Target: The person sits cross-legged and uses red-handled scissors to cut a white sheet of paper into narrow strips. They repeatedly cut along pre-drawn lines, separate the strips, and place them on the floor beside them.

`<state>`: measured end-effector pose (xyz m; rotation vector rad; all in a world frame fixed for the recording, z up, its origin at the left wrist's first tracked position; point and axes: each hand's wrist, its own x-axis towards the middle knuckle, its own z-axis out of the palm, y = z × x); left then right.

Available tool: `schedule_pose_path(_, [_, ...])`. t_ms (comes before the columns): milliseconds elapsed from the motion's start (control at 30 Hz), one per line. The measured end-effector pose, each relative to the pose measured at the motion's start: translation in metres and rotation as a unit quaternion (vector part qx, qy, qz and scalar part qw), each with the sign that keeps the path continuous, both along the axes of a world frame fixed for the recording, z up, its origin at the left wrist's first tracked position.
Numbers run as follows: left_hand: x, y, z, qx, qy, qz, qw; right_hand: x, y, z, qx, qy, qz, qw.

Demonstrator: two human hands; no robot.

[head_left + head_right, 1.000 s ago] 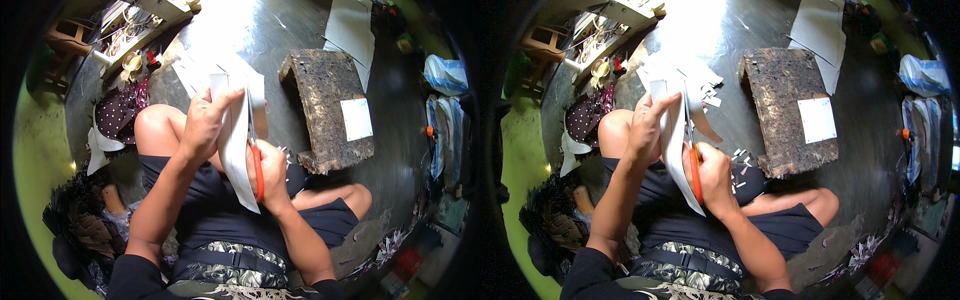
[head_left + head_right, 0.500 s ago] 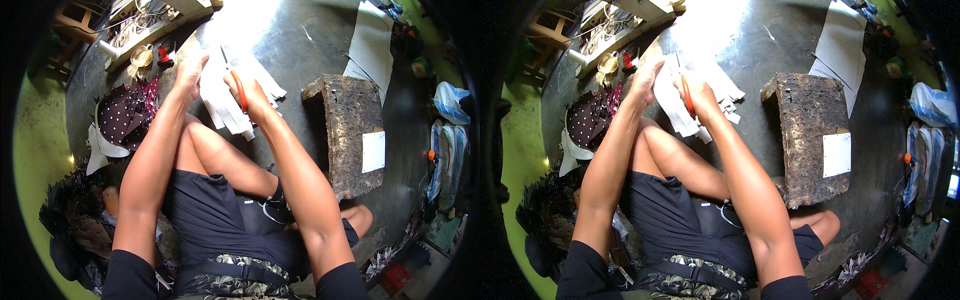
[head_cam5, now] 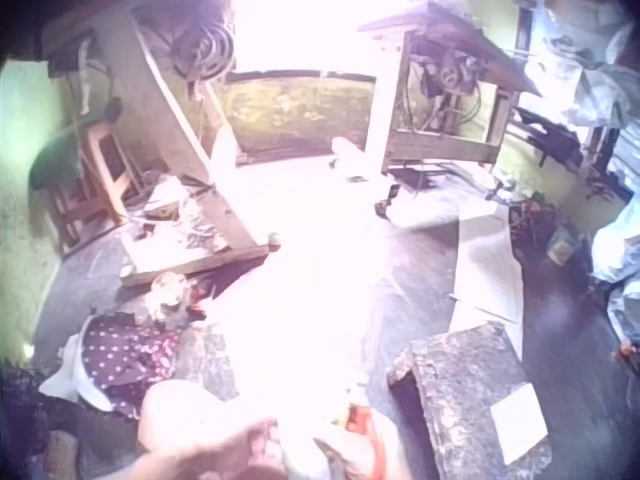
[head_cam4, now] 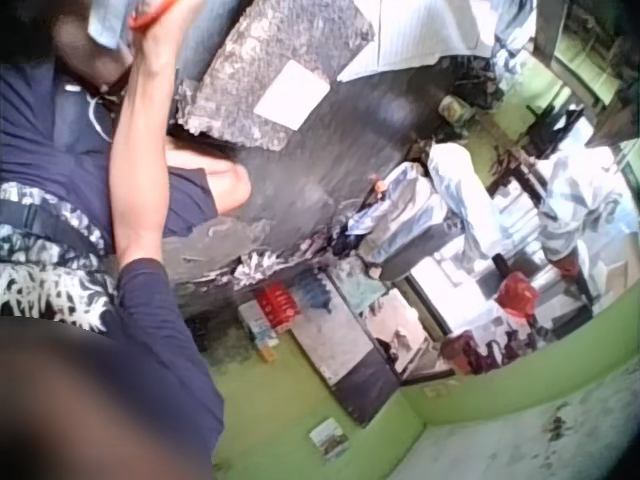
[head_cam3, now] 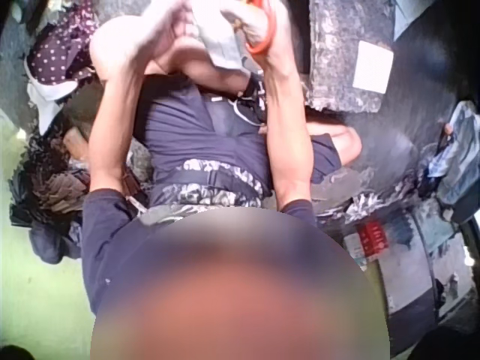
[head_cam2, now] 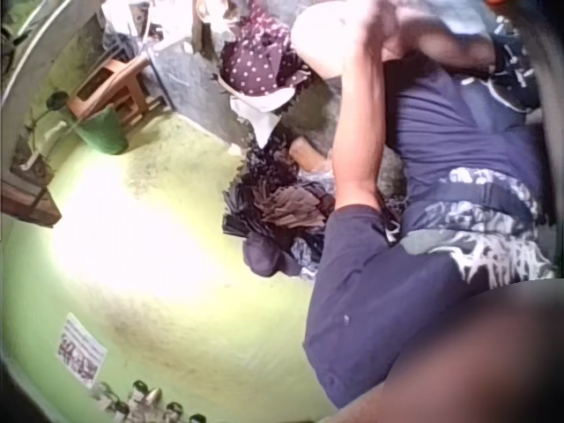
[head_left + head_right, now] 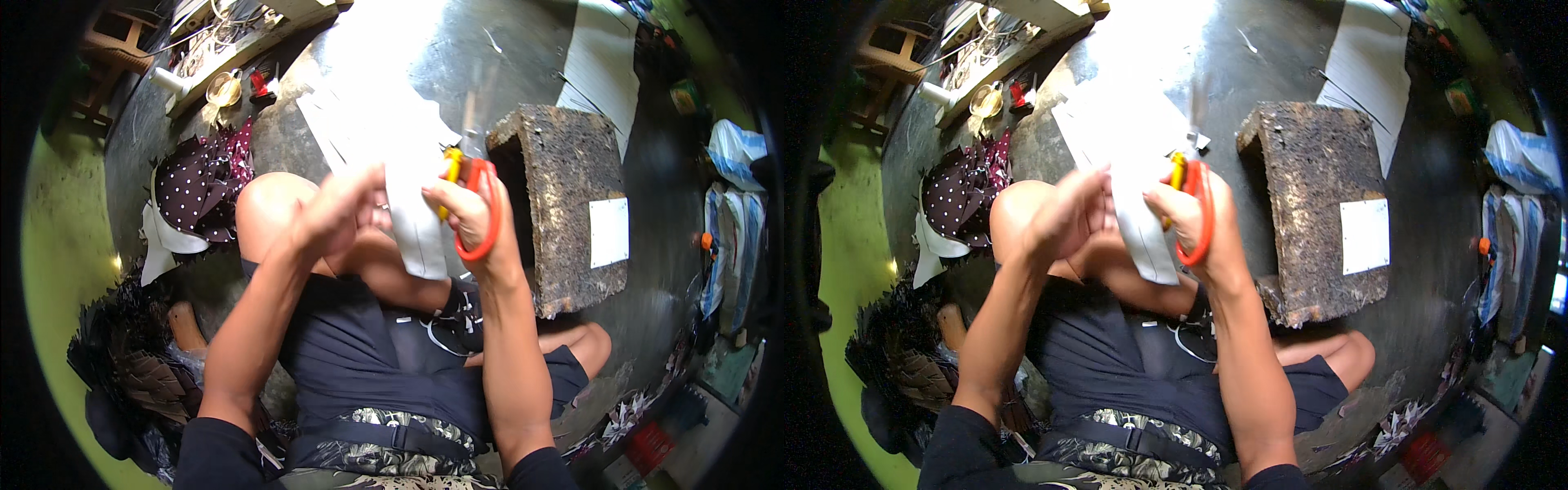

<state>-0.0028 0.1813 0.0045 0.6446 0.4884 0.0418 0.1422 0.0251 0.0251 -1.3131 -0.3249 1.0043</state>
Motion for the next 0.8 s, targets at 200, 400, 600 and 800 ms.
schedule_pose_path(200, [-0.024,-0.094,0.038,0.146,0.008,-0.245,0.958,-0.006,-0.068,0.024,-0.024,-0.036,-0.086,0.995])
schedule_pose_path(400, [-0.022,-0.096,0.067,0.128,0.000,-0.146,0.981,-0.035,-0.145,0.027,-0.049,-0.080,-0.042,0.995])
schedule_pose_path(600, [-0.011,-0.097,0.090,0.177,-0.019,-0.115,0.977,-0.111,-0.204,0.038,-0.115,-0.119,0.037,0.986])
schedule_pose_path(800, [-0.007,-0.107,0.086,0.228,0.025,-0.140,0.963,-0.131,-0.209,0.049,-0.193,-0.119,0.029,0.974])
